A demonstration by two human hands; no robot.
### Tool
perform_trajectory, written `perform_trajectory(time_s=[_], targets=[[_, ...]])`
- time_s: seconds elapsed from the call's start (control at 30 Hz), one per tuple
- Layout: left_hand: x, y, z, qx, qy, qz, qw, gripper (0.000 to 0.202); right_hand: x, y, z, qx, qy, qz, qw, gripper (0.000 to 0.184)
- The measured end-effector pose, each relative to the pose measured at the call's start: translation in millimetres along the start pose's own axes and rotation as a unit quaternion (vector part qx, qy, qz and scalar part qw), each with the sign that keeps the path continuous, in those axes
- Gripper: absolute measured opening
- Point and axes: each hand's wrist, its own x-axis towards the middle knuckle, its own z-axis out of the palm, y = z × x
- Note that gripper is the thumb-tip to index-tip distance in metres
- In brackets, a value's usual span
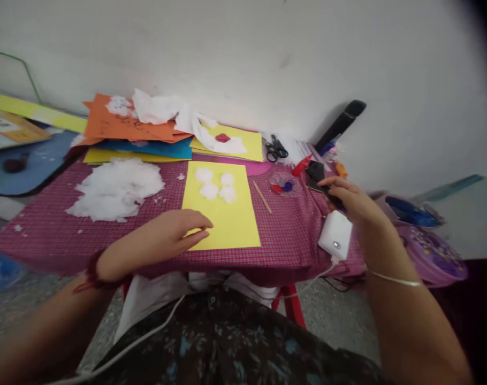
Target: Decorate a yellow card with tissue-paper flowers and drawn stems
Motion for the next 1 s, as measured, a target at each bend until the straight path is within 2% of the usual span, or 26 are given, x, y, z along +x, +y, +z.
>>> perform_trajectory(time_s=[0.03, 0.1, 0.2, 0.3, 0.4, 0.5, 0.63, 0.8, 1.0], targets=[[13.4, -7.4, -1.0, -0.003, -0.009, 0.043, 0.999, 0.034, -7.1, -5.7, 3.4, 0.046, -0.036, 0.014, 0.998, 0.027], [38.0, -28.0, 3.1, -0.004, -0.008, 0.105, 0.994, 0.031, -20.6, -18.0, 20.9, 0.21, -0.119, 0.06, 0.969, 0.028], [64.7, -60.5, 18.4, 0.017, 0.019, 0.153, 0.988, 0.032, -28.3, -36.9, 64.5, 0.349, -0.169, 0.093, 0.917, 0.03], [72.5, -80.3, 36.3, 0.074, 0.05, 0.192, 0.977, 0.041, -17.4, -52.1, 109.1, 0.412, -0.179, 0.071, 0.891, 0.037], [66.9, -86.9, 48.1, 0.121, 0.035, 0.225, 0.966, 0.046, 0.1, -59.9, 143.2, 0.463, -0.152, 0.041, 0.873, 0.045], [61.9, -88.1, 50.4, 0.09, 0.021, 0.204, 0.975, 0.047, 13.6, -58.5, 165.3, 0.464, -0.112, 0.049, 0.877, 0.033], [62.2, -88.8, 46.5, 0.019, 0.003, 0.174, 0.985, 0.045, 20.1, -47.7, 177.4, 0.434, -0.063, 0.072, 0.896, 0.027], [64.1, -88.3, 46.4, -0.007, -0.016, 0.158, 0.987, 0.043, 16.6, -40.8, 176.9, 0.429, -0.07, 0.074, 0.898, 0.028], [62.7, -84.5, 50.9, 0.055, -0.02, 0.125, 0.99, 0.034, 6.9, -50.3, 177.8, 0.485, -0.108, 0.077, 0.865, 0.026]])
